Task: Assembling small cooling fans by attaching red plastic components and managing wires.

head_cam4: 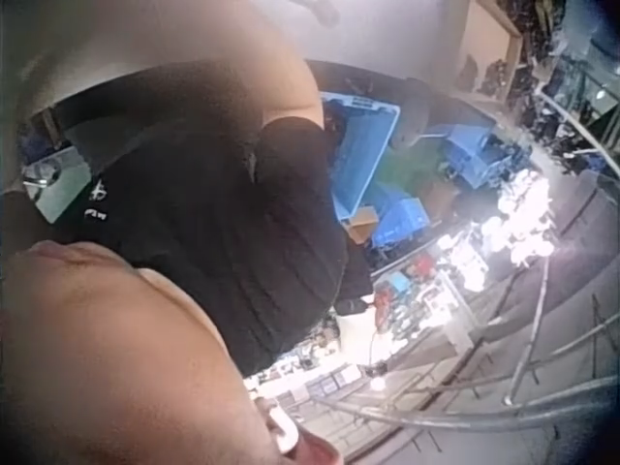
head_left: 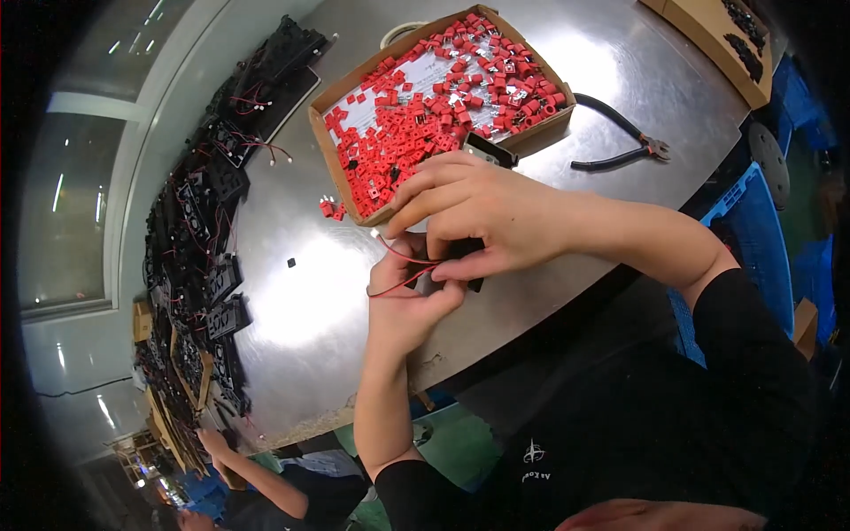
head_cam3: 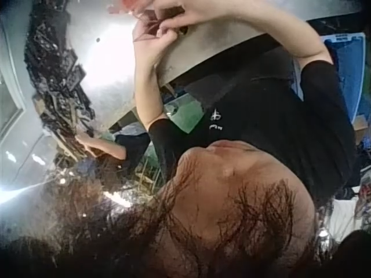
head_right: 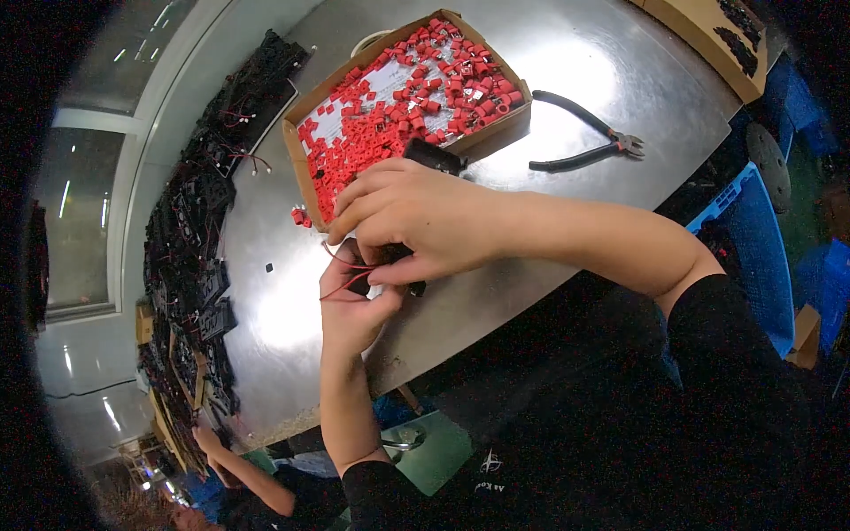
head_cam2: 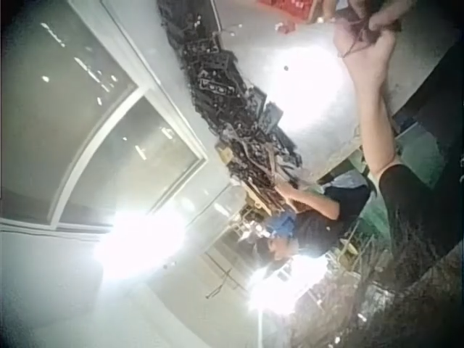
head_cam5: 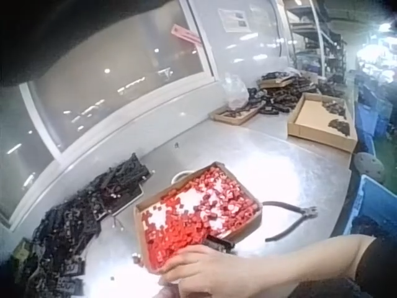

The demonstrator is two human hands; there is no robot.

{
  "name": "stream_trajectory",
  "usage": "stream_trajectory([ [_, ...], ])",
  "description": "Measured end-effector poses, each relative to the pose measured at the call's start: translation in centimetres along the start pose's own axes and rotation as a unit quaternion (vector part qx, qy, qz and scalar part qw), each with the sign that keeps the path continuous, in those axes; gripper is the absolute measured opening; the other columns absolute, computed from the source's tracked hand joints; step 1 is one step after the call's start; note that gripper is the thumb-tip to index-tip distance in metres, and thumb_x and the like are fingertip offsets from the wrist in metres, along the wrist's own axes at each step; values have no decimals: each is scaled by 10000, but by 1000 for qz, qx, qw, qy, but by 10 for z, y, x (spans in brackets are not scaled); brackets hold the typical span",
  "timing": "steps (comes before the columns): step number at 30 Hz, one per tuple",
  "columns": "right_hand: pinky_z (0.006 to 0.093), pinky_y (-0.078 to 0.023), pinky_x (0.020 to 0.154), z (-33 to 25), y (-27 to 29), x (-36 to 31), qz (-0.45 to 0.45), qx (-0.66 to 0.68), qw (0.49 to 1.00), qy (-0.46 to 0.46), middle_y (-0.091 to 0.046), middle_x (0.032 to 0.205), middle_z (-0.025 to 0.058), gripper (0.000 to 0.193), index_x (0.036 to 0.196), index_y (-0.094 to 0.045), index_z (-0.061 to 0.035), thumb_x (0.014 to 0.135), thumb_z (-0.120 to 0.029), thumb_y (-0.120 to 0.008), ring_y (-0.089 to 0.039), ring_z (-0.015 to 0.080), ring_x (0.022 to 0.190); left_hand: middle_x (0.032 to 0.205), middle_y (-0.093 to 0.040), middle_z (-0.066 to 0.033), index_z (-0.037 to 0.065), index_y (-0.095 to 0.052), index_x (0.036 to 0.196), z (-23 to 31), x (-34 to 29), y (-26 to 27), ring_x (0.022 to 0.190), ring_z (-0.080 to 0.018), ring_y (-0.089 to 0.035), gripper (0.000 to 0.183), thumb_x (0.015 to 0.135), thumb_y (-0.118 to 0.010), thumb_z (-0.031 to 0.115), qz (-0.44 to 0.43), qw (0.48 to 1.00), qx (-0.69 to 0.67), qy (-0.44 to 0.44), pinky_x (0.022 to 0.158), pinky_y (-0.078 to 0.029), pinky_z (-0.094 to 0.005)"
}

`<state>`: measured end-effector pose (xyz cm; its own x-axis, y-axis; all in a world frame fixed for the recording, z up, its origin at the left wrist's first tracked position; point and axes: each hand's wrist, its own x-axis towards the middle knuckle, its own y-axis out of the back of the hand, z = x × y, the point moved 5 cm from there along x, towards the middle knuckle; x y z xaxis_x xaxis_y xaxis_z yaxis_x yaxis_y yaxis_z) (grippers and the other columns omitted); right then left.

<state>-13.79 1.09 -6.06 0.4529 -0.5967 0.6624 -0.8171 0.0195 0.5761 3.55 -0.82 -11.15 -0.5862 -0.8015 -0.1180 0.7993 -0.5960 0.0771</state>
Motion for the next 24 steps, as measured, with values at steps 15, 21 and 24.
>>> stream_trajectory([
  [15,309,-478,672,59,43,-17,249,605,719,-235,-583,856,28,305,1261,-575,-40,966,-80,-506,-446,80,542,1194,-720,-52,10,-620,1322,-20,10,28,1056,-120,-672,439,929,-773,132,20,987,-153,47,964,-520,-265],
  [21,359,-531,823,6,18,0,19,53,998,26,-680,1139,81,470,1248,-699,-80,783,-82,-766,-674,239,1003,1184,-728,-62,11,-635,1295,-16,12,21,1035,-107,-677,381,941,-757,82,-15,984,-176,36,926,-537,-262],
  [24,395,-513,825,1,-2,-5,-28,-21,997,63,-691,1098,60,439,1182,-724,-137,760,-168,-844,-675,268,991,1062,-711,-27,24,-648,1194,-20,11,18,933,-93,-666,296,929,-758,95,-11,987,-148,64,828,-542,-239],
])
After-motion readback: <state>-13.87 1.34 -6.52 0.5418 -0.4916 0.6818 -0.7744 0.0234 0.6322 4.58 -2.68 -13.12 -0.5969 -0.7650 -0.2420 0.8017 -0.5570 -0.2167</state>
